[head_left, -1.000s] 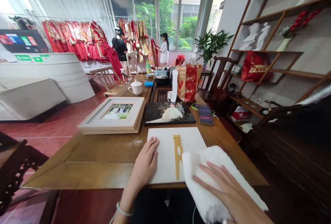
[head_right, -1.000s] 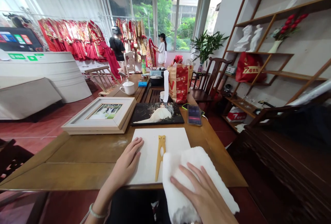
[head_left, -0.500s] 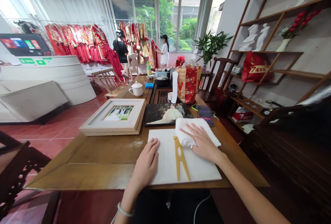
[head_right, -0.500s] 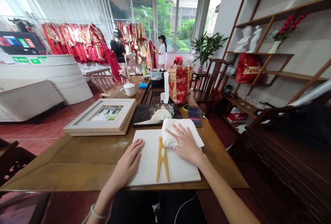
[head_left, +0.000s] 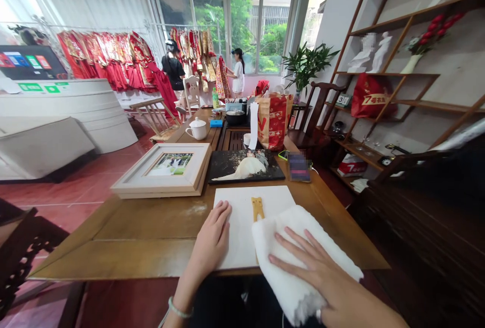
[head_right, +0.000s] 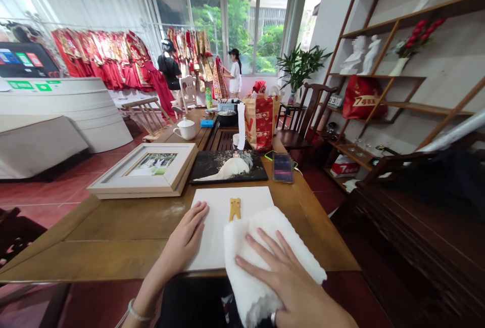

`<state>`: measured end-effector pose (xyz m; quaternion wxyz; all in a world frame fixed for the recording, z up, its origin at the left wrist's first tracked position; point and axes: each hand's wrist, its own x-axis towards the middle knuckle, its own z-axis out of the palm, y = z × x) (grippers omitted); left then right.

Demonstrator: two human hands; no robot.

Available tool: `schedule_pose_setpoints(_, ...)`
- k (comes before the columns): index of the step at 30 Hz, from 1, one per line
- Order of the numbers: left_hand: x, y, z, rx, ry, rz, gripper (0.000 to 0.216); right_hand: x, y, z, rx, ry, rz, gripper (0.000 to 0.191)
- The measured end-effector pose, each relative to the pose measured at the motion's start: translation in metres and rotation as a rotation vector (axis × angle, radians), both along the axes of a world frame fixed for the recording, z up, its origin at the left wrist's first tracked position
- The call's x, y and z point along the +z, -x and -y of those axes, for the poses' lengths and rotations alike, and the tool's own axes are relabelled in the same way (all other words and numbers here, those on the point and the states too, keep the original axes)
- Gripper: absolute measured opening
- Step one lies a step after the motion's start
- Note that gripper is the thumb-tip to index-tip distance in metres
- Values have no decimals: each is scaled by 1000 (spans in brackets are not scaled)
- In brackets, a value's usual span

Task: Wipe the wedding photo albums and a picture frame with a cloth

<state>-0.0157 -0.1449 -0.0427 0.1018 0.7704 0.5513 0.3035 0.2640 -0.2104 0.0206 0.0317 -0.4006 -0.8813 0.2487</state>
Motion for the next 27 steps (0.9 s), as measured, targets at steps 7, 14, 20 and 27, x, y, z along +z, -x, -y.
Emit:
schedule_pose_setpoints(7, 0, 2, -1, -11, -4, -14, 44, -8, 14, -95, -74, -137, -22, 91)
schedule_pose_setpoints(14, -1, 3, -1, -5, -29, 18, 41, -8, 42, -138, -128, -157, -12, 80)
schedule_pose_setpoints(20, -2, 4, -1, -6, -36, 53, 40, -5, 47, -63, -1, -98, -119, 95)
schedule_pose_setpoints(27, -1, 4, 1, -1, 2, 55, 41, 4, 23, -12, 16, 92, -116, 98)
